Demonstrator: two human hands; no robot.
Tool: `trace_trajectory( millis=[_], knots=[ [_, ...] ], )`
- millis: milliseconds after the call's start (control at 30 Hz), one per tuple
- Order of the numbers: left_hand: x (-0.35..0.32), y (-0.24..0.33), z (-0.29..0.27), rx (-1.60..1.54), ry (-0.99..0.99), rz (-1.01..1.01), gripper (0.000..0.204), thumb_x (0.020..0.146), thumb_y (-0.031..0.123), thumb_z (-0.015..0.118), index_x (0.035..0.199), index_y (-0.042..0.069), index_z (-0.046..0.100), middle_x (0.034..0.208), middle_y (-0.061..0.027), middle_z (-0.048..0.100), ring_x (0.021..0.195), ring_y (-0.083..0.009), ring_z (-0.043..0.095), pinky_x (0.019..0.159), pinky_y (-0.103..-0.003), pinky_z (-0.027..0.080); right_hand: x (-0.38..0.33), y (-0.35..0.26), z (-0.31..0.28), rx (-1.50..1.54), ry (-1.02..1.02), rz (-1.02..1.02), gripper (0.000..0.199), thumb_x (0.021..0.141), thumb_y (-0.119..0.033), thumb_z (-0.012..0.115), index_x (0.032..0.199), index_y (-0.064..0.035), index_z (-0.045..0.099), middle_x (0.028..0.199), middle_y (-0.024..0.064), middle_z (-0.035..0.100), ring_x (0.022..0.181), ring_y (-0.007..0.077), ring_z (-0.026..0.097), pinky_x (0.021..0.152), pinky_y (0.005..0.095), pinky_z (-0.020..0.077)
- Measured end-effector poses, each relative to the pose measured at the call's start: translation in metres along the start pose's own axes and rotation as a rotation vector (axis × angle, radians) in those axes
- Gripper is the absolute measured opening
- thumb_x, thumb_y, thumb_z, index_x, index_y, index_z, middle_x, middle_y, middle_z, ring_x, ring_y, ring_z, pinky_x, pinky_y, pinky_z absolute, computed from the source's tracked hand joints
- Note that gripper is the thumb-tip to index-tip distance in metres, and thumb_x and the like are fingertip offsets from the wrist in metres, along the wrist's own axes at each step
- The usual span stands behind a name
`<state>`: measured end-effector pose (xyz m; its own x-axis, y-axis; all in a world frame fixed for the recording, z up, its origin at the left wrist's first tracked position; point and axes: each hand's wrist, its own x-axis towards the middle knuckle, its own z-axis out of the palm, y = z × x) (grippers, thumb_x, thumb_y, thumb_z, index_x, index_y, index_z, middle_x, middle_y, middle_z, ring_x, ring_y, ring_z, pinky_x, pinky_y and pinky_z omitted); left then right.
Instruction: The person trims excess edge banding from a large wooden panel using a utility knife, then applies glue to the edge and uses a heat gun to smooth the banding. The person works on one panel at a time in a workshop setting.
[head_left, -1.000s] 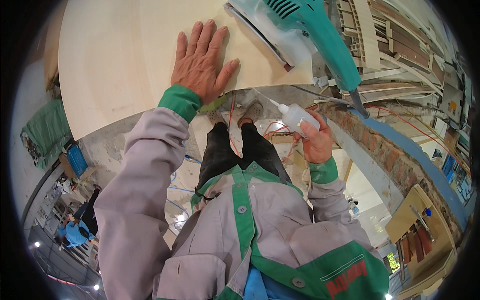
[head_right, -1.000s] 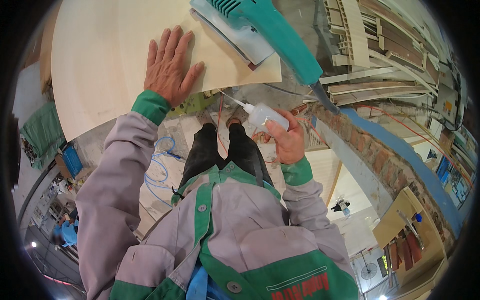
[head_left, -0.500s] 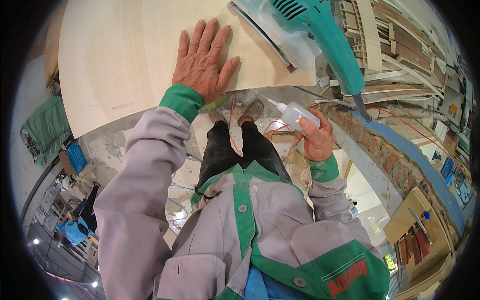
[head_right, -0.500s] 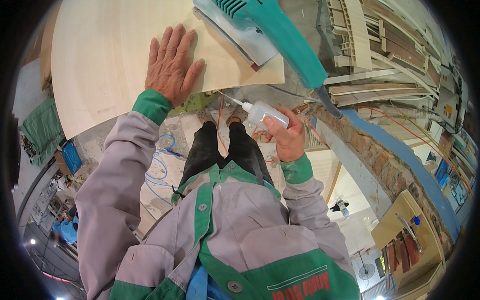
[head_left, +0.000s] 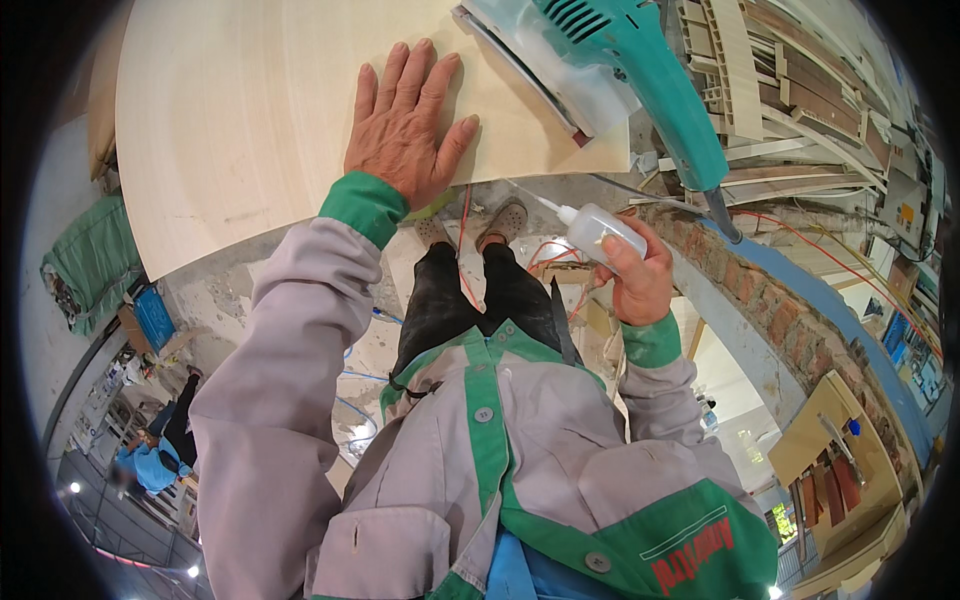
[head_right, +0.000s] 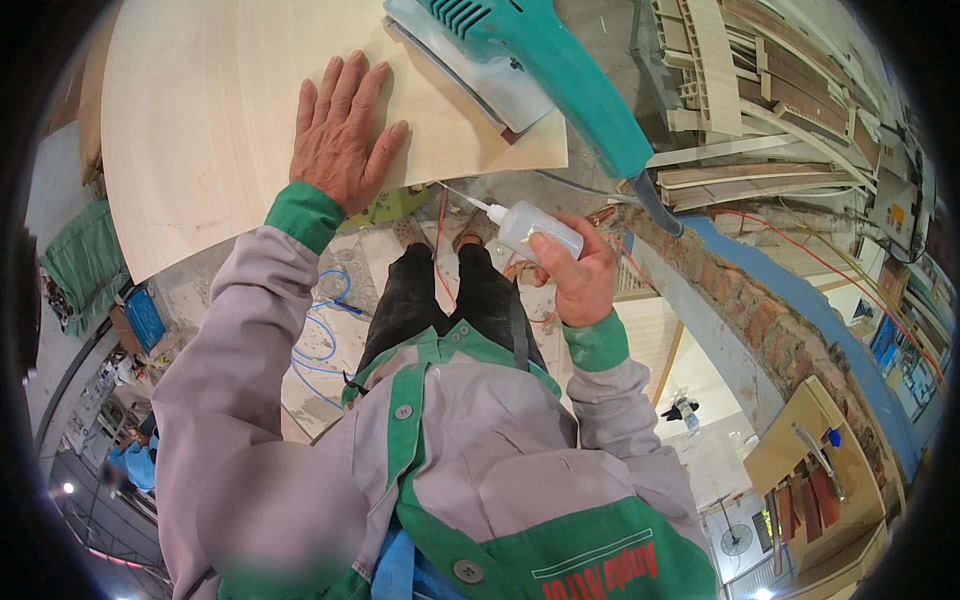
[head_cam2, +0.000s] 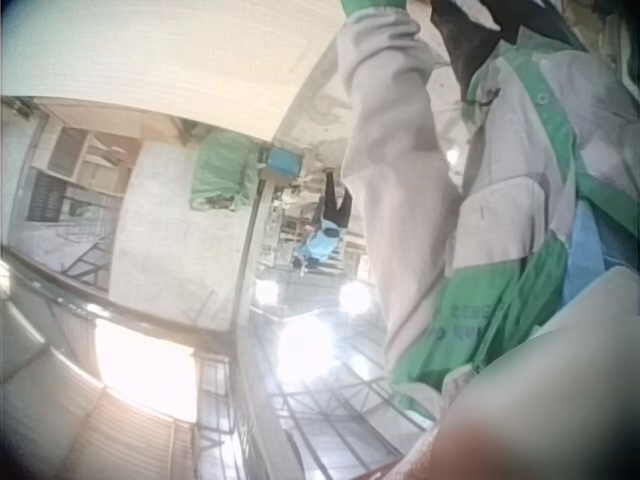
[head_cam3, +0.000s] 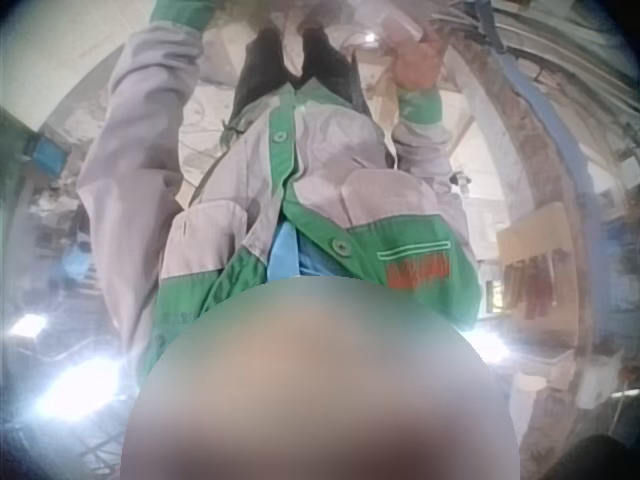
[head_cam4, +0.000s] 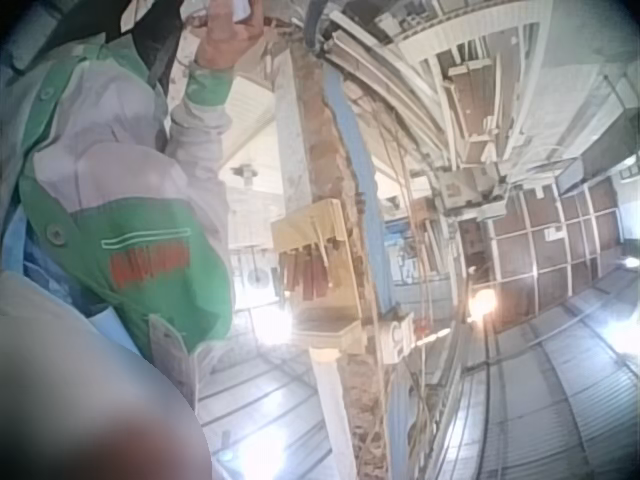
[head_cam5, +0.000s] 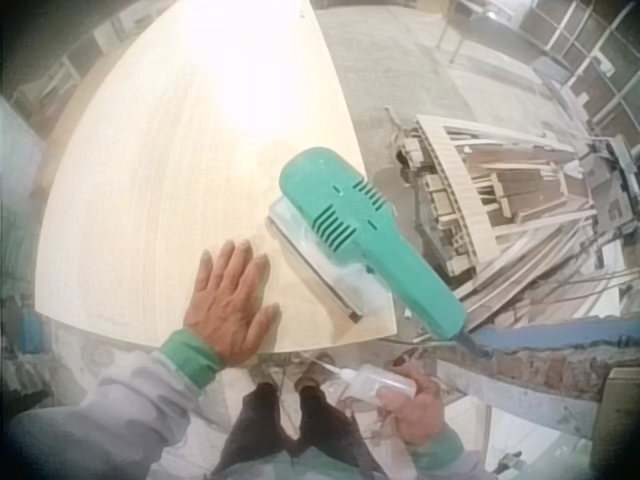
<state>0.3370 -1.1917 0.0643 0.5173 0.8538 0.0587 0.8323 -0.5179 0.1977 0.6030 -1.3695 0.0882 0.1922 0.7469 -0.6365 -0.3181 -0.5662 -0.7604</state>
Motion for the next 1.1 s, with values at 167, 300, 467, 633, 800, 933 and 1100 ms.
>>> trace_trajectory(
  millis=[167,300,467,633,800,933,1100],
  knots=[
    [0.0,0.0,0.0,-0.006,0.006,0.005,0.068,0.1,0.054,0.042,0.153,0.011,0.037,0.16,-0.0178,0.031,0.151,-0.0377,0.021,0.123,-0.054,0.008,-0.001,-0.005,0.001,-0.033,-0.004,0.012,0.049,0.085,-0.024,0.076,0.12,0.0054,0.059,0.095,0.0102,0.067,0.063,0.0129,0.058,0.055,0.0291,0.0492],
    [0.0,0.0,-0.001,-0.011,0.01,0.005,0.068,0.1,0.054,0.041,0.153,0.011,0.037,0.16,-0.0181,0.031,0.151,-0.0379,0.021,0.123,-0.054,0.008,0.0,-0.003,0.0,-0.002,0.025,-0.016,0.043,0.084,-0.025,0.077,0.113,0.0042,0.063,0.089,0.0074,0.068,0.06,0.0095,0.058,0.054,0.0258,0.0474],
    [0.0,0.0,-0.001,-0.005,0.009,0.006,0.068,0.1,0.054,0.042,0.152,0.011,0.037,0.16,-0.0183,0.032,0.151,-0.0381,0.021,0.123,-0.055,0.008,0.001,0.001,-0.004,0.02,-0.015,0.005,0.048,0.085,-0.025,0.077,0.119,0.0047,0.06,0.098,0.0108,0.068,0.065,0.013,0.06,0.054,0.0279,0.05],
    [0.001,0.001,-0.002,0.0,0.0,0.002,0.067,0.1,0.052,0.043,0.153,0.011,0.037,0.16,-0.0181,0.031,0.151,-0.0374,0.021,0.123,-0.055,0.008,0.001,0.006,-0.005,0.105,0.039,-0.002,0.043,0.084,-0.023,0.078,0.114,0.004,0.063,0.09,0.0079,0.069,0.06,0.0097,0.058,0.053,0.0257,0.0485],
    [0.002,0.001,-0.002,-0.008,-0.005,-0.004,0.067,0.099,0.051,0.045,0.153,0.012,0.036,0.161,-0.0173,0.03,0.152,-0.0371,0.019,0.123,-0.055,0.007,-0.001,0.008,-0.013,0.228,0.041,0.016,0.041,0.087,-0.021,0.074,0.117,0.0032,0.061,0.096,0.011,0.068,0.061,0.013,0.057,0.054,0.029,0.0505],
    [0.002,0.0,-0.002,-0.027,0.001,0.005,0.067,0.099,0.051,0.045,0.153,0.012,0.037,0.161,-0.018,0.03,0.152,-0.0376,0.019,0.123,-0.055,0.007,-0.002,0.009,-0.02,0.221,0.036,0.017,0.038,0.087,-0.019,0.073,0.116,0.0022,0.061,0.096,0.0104,0.067,0.061,0.013,0.056,0.054,0.0298,0.0504],
    [0.002,0.0,-0.001,-0.012,-0.011,0.005,0.067,0.099,0.051,0.045,0.153,0.012,0.037,0.16,-0.0188,0.03,0.152,-0.0381,0.02,0.123,-0.055,0.007,-0.003,0.009,-0.023,0.232,0.061,0.006,0.038,0.087,-0.018,0.073,0.116,0.0017,0.061,0.097,0.0103,0.066,0.062,0.0137,0.056,0.054,0.0306,0.0506]
  ],
)
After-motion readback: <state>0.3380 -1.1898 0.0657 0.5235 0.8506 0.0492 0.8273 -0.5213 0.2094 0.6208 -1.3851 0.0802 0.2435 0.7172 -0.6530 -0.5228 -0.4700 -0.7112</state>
